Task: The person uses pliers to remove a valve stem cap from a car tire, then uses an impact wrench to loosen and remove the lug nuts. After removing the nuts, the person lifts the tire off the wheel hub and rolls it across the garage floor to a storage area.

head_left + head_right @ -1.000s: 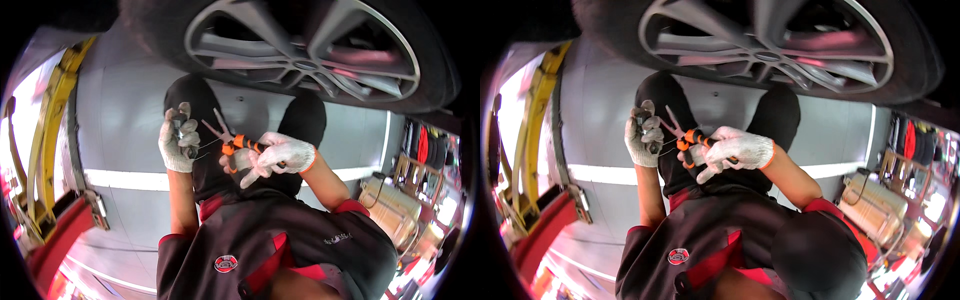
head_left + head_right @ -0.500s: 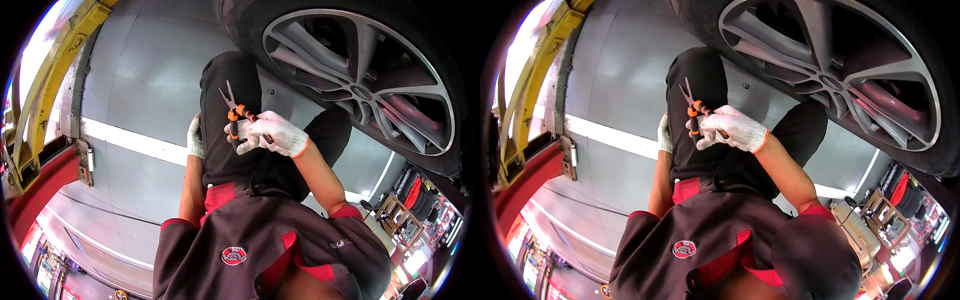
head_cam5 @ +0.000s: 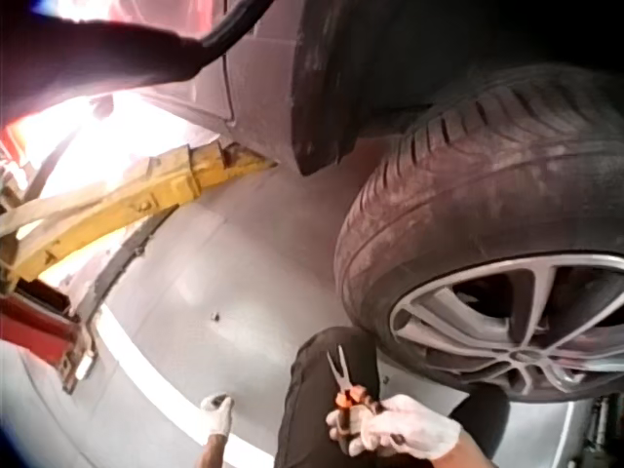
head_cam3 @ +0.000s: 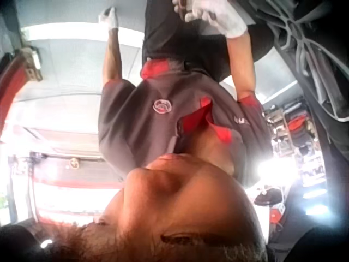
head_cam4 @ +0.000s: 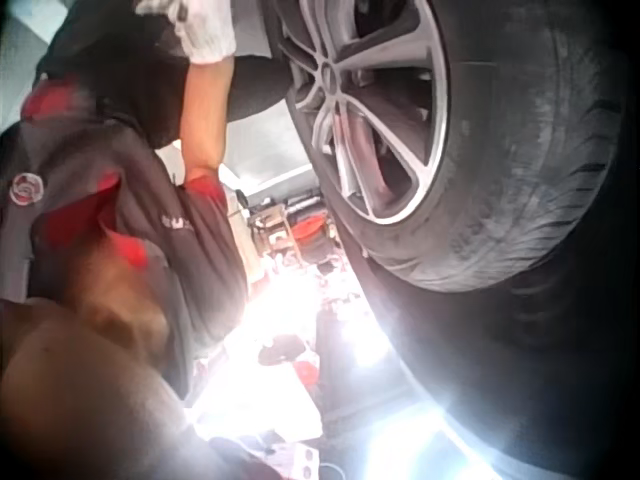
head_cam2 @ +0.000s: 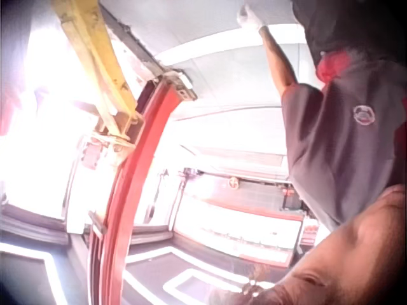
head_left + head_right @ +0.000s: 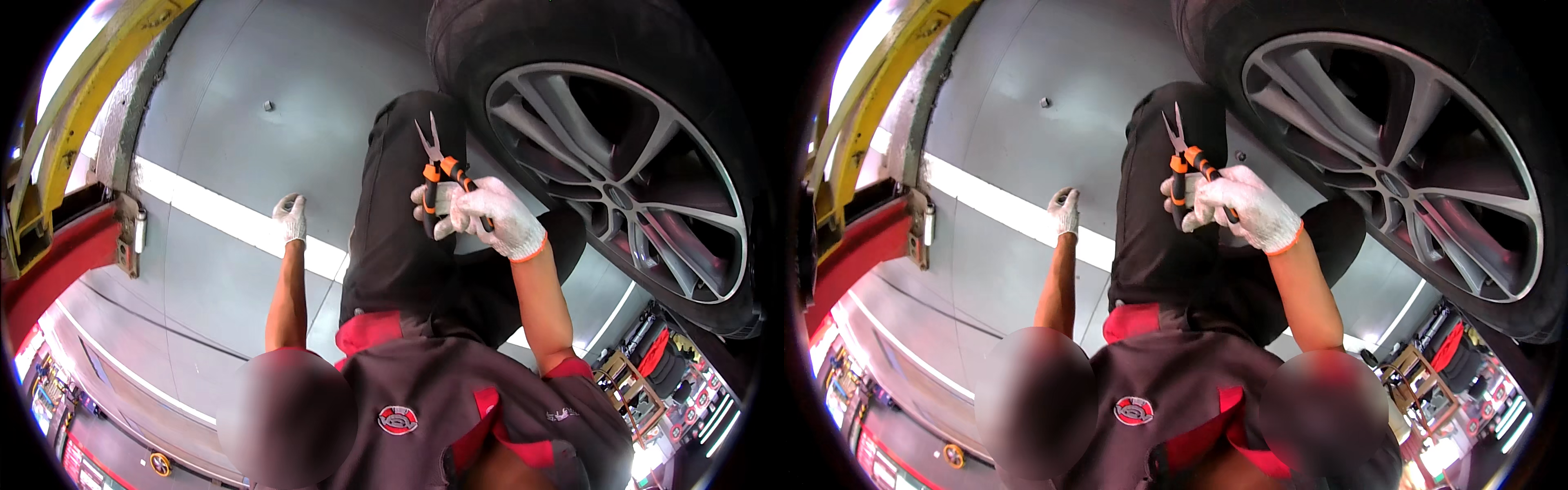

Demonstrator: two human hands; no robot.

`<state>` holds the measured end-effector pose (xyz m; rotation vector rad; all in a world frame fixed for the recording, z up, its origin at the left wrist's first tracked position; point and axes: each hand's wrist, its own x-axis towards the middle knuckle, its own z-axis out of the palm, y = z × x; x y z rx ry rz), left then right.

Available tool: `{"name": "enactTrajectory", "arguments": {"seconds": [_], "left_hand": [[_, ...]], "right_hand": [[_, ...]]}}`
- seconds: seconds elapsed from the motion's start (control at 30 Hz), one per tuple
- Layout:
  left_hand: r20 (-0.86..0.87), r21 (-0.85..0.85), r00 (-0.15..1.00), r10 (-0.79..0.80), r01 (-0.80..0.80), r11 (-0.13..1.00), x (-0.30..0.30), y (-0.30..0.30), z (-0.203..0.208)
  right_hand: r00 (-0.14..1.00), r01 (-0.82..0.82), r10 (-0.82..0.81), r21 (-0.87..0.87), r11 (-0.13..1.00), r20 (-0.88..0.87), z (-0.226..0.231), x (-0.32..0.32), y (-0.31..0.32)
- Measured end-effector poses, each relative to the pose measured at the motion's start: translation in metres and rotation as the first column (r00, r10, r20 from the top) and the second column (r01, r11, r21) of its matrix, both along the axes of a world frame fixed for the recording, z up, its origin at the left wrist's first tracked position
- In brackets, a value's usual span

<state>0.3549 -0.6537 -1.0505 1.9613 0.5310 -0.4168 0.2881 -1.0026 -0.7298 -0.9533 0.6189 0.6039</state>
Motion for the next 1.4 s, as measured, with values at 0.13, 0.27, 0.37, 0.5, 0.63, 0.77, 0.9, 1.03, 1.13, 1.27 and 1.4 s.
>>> {"name": "enactTrajectory", "arguments": {"seconds": [0.13,0.27,0.37,0.5,0.63,0.77,0.9,1.03,1.13,1.27,1.4], "left_hand": [[0.427,0.456,0.818,-0.386,0.174,0.873,0.118,-0.027,0.018],[0.467,0.570,0.749,-0.469,0.150,0.807,0.252,-0.077,0.040],[0.375,0.673,0.703,-0.605,0.242,0.699,0.294,-0.076,0.012],[-0.008,0.773,0.797,-0.604,0.388,0.502,0.299,-0.090,-0.004],[0.072,0.753,0.915,-0.397,0.212,0.624,0.277,-0.059,-0.012],[0.174,0.693,0.899,-0.401,0.178,0.699,0.238,-0.002,-0.020],[0.276,0.552,0.894,-0.353,0.154,0.820,0.199,0.073,-0.048],[0.289,0.585,0.861,-0.419,0.188,0.789,0.169,0.097,-0.050],[0.246,0.535,0.864,-0.440,0.257,0.805,0.150,0.085,-0.014],[0.326,0.499,0.889,-0.322,0.127,0.857,0.111,0.076,0.009],[0.456,0.440,0.867,-0.200,-0.024,0.898,0.069,0.036,0.038]], "right_hand": [[0.998,0.027,-0.023,-0.056,0.998,0.058,0.004,0.004,-0.003],[0.999,0.018,-0.010,-0.176,0.984,0.042,-0.001,-0.001,0.000],[1.000,0.026,-0.027,-0.269,0.963,0.001,0.001,-0.007,-0.003],[0.989,0.115,-0.135,-0.259,0.959,-0.060,0.006,0.001,0.004],[0.994,0.083,-0.100,-0.280,0.956,-0.048,0.005,0.035,0.021],[0.973,-0.102,0.174,-0.388,0.916,0.154,-0.026,0.084,0.065],[0.852,-0.512,0.506,-0.413,0.753,-0.133,-0.053,0.166,0.140],[0.827,-0.514,0.543,-0.590,0.623,-0.146,-0.129,0.178,0.202],[0.863,-0.490,0.470,-0.524,0.697,-0.183,-0.167,0.157,0.207],[0.799,-0.574,0.590,-0.438,0.692,-0.115,-0.087,0.160,0.159],[0.905,-0.212,0.321,-0.358,0.909,0.279,-0.035,0.094,0.084]]}}
